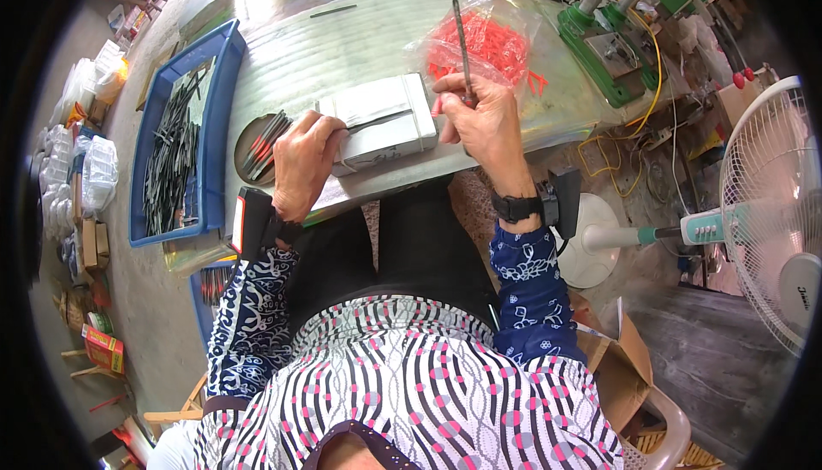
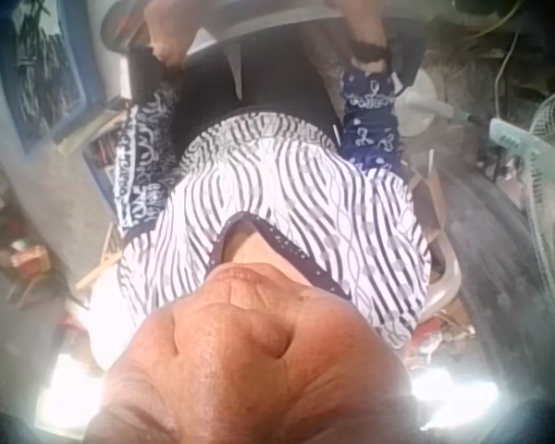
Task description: The person repeatedly picks a black stick and a red sleeve from a blue bin, inserts the stick into the sleeve, and taps the joined unit on a white block to seat it. Finished units are placed into a small round dish on the table.
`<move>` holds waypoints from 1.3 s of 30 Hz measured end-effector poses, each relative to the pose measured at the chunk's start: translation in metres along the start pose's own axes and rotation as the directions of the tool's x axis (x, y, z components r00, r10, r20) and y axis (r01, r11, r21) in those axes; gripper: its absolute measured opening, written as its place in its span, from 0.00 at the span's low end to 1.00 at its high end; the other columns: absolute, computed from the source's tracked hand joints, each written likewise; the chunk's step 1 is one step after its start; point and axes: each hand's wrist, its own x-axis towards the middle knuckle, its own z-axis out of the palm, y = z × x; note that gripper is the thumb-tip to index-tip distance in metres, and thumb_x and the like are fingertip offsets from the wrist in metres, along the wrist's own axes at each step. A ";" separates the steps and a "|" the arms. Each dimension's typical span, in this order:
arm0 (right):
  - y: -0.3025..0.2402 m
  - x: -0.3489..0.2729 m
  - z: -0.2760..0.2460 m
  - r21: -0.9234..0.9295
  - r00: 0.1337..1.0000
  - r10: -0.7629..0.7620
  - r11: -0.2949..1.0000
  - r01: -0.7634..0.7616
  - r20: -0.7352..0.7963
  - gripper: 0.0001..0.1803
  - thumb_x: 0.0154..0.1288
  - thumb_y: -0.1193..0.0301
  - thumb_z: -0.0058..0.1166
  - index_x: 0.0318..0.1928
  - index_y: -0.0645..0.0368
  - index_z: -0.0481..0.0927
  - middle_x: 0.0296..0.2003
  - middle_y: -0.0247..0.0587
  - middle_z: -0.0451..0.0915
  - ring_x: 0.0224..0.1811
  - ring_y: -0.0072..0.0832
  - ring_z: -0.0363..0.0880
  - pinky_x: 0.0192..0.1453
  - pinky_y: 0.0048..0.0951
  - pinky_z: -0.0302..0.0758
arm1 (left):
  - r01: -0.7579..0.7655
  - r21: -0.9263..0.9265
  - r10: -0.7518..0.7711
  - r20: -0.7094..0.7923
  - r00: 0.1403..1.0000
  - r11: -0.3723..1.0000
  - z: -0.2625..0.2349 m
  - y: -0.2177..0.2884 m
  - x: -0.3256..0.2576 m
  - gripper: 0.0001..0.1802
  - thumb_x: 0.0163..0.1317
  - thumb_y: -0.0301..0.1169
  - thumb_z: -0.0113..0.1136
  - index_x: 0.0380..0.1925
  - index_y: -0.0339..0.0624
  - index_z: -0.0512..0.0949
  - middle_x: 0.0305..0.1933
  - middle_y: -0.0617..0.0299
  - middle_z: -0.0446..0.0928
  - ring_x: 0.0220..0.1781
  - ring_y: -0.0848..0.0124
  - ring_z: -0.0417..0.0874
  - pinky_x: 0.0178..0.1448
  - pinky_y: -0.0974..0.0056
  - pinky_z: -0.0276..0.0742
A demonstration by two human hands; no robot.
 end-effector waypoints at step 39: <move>0.004 0.011 0.076 -0.707 0.834 -0.347 0.445 0.549 0.429 0.06 0.58 0.75 0.52 0.27 0.62 0.80 0.30 0.48 0.75 0.29 0.45 0.81 0.33 0.43 0.78 | 0.082 -0.215 -0.113 -0.137 0.984 0.973 0.008 -0.002 -0.009 0.06 0.57 0.24 0.65 0.35 0.40 0.82 0.35 0.54 0.79 0.33 0.59 0.82 0.37 0.61 0.78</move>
